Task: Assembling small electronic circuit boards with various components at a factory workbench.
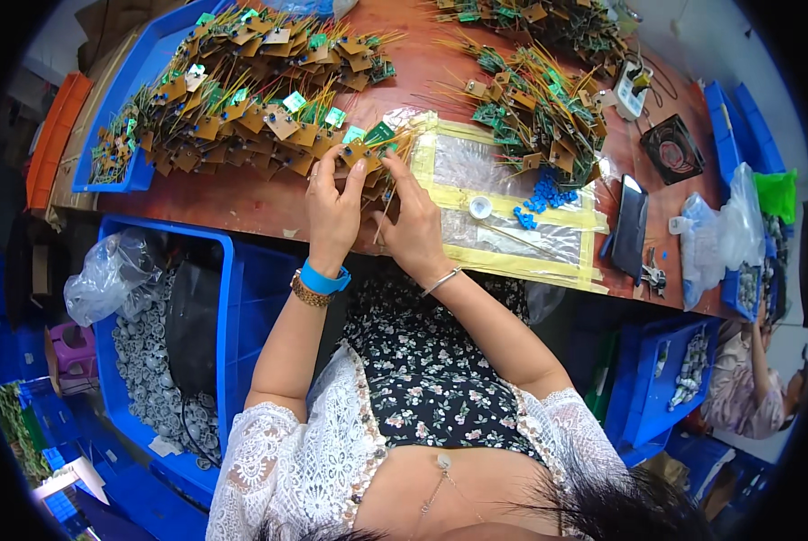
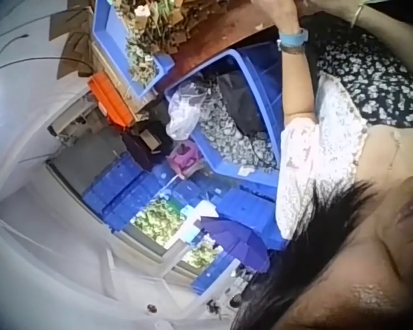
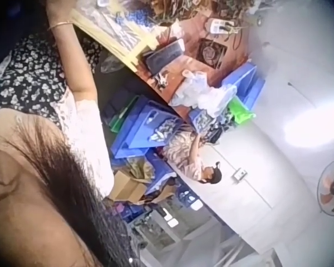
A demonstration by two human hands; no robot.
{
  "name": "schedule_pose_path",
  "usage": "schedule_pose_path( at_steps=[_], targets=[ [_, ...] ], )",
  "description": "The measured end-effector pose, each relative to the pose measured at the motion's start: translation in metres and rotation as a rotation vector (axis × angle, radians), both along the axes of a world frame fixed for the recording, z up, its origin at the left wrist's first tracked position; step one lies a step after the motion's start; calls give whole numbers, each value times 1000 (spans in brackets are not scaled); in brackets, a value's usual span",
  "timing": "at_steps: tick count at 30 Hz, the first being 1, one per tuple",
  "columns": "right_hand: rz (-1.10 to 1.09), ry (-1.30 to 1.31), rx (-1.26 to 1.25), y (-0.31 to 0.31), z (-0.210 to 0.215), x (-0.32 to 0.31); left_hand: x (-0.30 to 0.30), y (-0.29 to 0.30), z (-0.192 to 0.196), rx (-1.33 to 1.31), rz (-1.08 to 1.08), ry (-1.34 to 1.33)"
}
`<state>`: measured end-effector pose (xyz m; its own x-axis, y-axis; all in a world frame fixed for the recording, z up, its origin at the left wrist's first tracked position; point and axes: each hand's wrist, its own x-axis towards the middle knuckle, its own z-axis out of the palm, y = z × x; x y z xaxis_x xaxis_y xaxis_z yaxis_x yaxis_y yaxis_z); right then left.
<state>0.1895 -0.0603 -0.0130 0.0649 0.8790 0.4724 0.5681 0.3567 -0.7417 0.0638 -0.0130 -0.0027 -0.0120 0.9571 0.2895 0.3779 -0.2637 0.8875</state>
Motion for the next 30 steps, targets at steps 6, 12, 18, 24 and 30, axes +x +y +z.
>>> schedule_pose_path(
  at_steps=[6,12,18,24,30],
  targets=[
    [16,67,-45,-7,-1,6,13,-3,-2,-127,-57,-249],
    [12,26,-54,-14,4,0,14,-9,12,-268,-136,-653],
    [-27,-30,42,-1,6,10,25,-3,29,-274,-159,-719],
    [29,-94,277,83,59,25,33,72,76,-68,-167,-789],
    [207,-218,479,210,82,41,37,181,82,35,72,-746]
  ],
)
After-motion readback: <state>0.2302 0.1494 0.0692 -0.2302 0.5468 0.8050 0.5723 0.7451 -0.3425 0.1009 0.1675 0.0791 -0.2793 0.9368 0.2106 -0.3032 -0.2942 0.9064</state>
